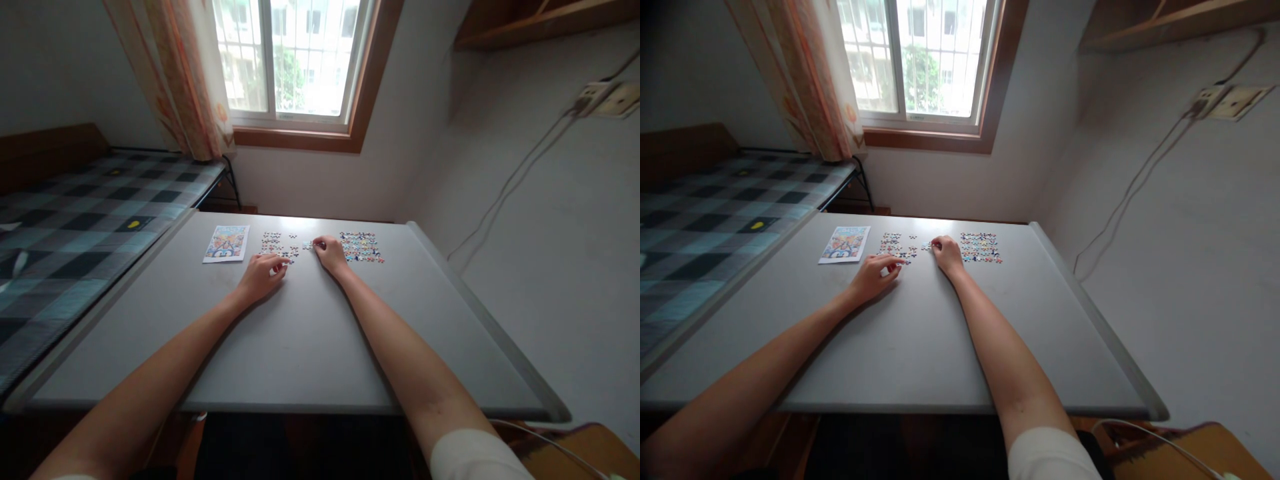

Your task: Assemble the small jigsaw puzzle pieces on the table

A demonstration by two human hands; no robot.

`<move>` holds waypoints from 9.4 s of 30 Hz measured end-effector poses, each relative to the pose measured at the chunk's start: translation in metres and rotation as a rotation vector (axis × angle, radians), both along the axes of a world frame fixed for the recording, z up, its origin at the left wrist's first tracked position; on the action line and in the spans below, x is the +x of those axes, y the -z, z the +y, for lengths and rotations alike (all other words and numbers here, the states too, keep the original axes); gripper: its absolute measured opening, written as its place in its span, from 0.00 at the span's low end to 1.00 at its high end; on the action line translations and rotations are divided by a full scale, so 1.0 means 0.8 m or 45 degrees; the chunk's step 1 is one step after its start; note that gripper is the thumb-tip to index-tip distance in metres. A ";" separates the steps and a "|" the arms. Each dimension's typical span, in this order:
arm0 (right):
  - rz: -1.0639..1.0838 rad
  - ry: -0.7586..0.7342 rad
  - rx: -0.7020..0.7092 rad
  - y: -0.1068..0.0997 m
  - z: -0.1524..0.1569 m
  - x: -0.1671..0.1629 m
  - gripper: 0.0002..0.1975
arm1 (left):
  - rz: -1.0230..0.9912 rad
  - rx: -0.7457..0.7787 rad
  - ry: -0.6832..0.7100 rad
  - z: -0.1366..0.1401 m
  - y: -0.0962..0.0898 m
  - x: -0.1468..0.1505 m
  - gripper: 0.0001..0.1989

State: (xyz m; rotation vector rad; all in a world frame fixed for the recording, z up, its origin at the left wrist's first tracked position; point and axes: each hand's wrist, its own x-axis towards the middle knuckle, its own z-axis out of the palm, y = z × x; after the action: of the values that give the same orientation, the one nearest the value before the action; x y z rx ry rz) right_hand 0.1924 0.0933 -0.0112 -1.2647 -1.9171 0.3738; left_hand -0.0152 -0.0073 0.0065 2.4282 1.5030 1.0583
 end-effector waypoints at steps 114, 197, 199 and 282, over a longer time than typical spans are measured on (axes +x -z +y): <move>-0.218 -0.061 0.058 -0.007 -0.061 0.004 0.14 | 0.335 -0.041 -0.022 0.016 -0.001 0.054 0.15; -0.634 0.101 -0.091 -0.024 -0.079 0.002 0.19 | 0.400 -0.049 -0.068 0.015 -0.002 0.055 0.15; -0.633 0.096 -0.087 -0.023 -0.079 0.002 0.19 | 0.404 -0.055 -0.067 0.015 -0.002 0.055 0.15; -0.528 0.001 -0.066 -0.018 -0.073 0.005 0.17 | 0.417 -0.186 0.048 0.015 -0.005 0.050 0.17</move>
State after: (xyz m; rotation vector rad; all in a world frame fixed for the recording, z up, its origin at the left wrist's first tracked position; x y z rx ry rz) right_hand 0.1967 0.0347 0.0032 -1.4642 -2.2621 0.1687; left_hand 0.0251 0.0047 0.0104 2.6052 1.5493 0.5396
